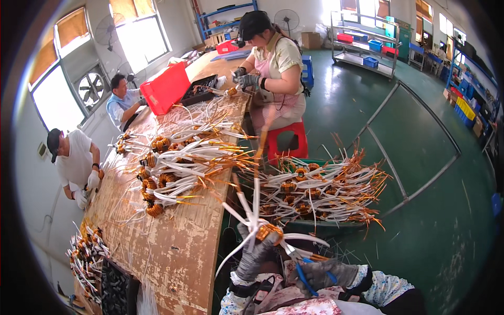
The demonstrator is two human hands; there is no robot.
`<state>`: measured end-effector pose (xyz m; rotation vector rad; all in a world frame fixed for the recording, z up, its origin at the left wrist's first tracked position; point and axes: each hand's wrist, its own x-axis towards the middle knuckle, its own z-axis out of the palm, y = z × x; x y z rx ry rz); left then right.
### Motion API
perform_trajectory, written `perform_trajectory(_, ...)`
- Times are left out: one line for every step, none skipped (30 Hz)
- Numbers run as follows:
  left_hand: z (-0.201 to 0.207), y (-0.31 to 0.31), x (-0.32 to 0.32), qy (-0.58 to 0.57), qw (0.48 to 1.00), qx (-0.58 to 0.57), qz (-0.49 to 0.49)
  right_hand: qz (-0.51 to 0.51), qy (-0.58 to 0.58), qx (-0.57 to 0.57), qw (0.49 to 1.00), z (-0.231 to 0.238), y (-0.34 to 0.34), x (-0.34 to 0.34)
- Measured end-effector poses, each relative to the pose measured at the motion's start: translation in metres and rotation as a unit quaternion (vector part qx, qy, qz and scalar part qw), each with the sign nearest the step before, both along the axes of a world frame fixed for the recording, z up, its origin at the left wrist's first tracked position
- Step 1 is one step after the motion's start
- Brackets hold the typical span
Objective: The person assembles copper-colored coils with white tubes using wire cutters. They pick up individual assemblies from the table, use the cutters to trim or secure wires, and place the finished pieces into a green crate.
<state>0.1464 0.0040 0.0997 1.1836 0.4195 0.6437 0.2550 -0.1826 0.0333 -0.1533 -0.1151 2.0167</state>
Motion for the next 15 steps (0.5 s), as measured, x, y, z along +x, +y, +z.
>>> perform_trajectory(0.007, -0.003, -0.002, -0.048, 0.998, -0.032, 0.022, 0.007, 0.008, 0.006, 1.0, -0.007, 0.003, -0.004)
perform_trajectory(0.005, 0.008, -0.003, -0.02, 0.999, 0.015, 0.026, -0.004, 0.004, -0.011, 1.0, -0.008, 0.008, -0.01)
perform_trajectory(0.005, 0.009, -0.005, -0.028, 0.999, -0.005, 0.017, -0.014, 0.0, -0.028, 1.0, -0.008, 0.012, -0.014)
perform_trajectory(0.008, 0.009, -0.006, -0.036, 0.999, -0.024, 0.007, -0.017, 0.0, -0.026, 1.0, -0.005, 0.015, -0.015)
perform_trajectory(0.007, 0.009, -0.008, -0.035, 0.999, -0.023, 0.01, -0.019, -0.018, -0.064, 0.998, -0.001, 0.02, -0.016)
perform_trajectory(0.005, 0.008, -0.011, -0.028, 0.999, -0.002, 0.026, -0.021, -0.037, -0.102, 0.994, 0.002, 0.023, -0.018)
perform_trajectory(0.003, 0.007, -0.013, -0.02, 0.999, 0.018, 0.043, -0.046, -0.066, -0.101, 0.992, 0.005, 0.024, -0.02)
perform_trajectory(0.0, 0.006, -0.014, -0.021, 0.998, 0.049, 0.045, -0.043, -0.065, -0.1, 0.992, 0.007, 0.025, -0.021)
perform_trajectory(-0.002, 0.005, -0.015, -0.015, 0.997, 0.062, 0.048, -0.041, -0.041, -0.095, 0.994, 0.01, 0.026, -0.022)
perform_trajectory(-0.004, 0.005, -0.016, -0.008, 0.996, 0.074, 0.05, -0.039, -0.016, -0.09, 0.995, 0.012, 0.028, -0.023)
perform_trajectory(-0.008, 0.004, -0.017, -0.016, 0.996, 0.071, 0.046, -0.036, -0.016, -0.091, 0.995, 0.014, 0.028, -0.023)
perform_trajectory(-0.008, 0.003, -0.018, -0.016, 0.996, 0.07, 0.048, -0.028, 0.015, -0.075, 0.997, 0.015, 0.029, -0.023)
perform_trajectory(-0.007, 0.002, -0.019, -0.018, 0.996, 0.073, 0.049, -0.021, 0.046, -0.06, 0.997, 0.017, 0.029, -0.024)
perform_trajectory(-0.006, 0.001, -0.019, -0.02, 0.996, 0.076, 0.051, -0.02, 0.045, -0.061, 0.997, 0.017, 0.027, -0.023)
perform_trajectory(-0.004, 0.002, -0.02, -0.016, 0.995, 0.089, 0.052, -0.02, 0.037, -0.074, 0.996, 0.016, 0.026, -0.023)
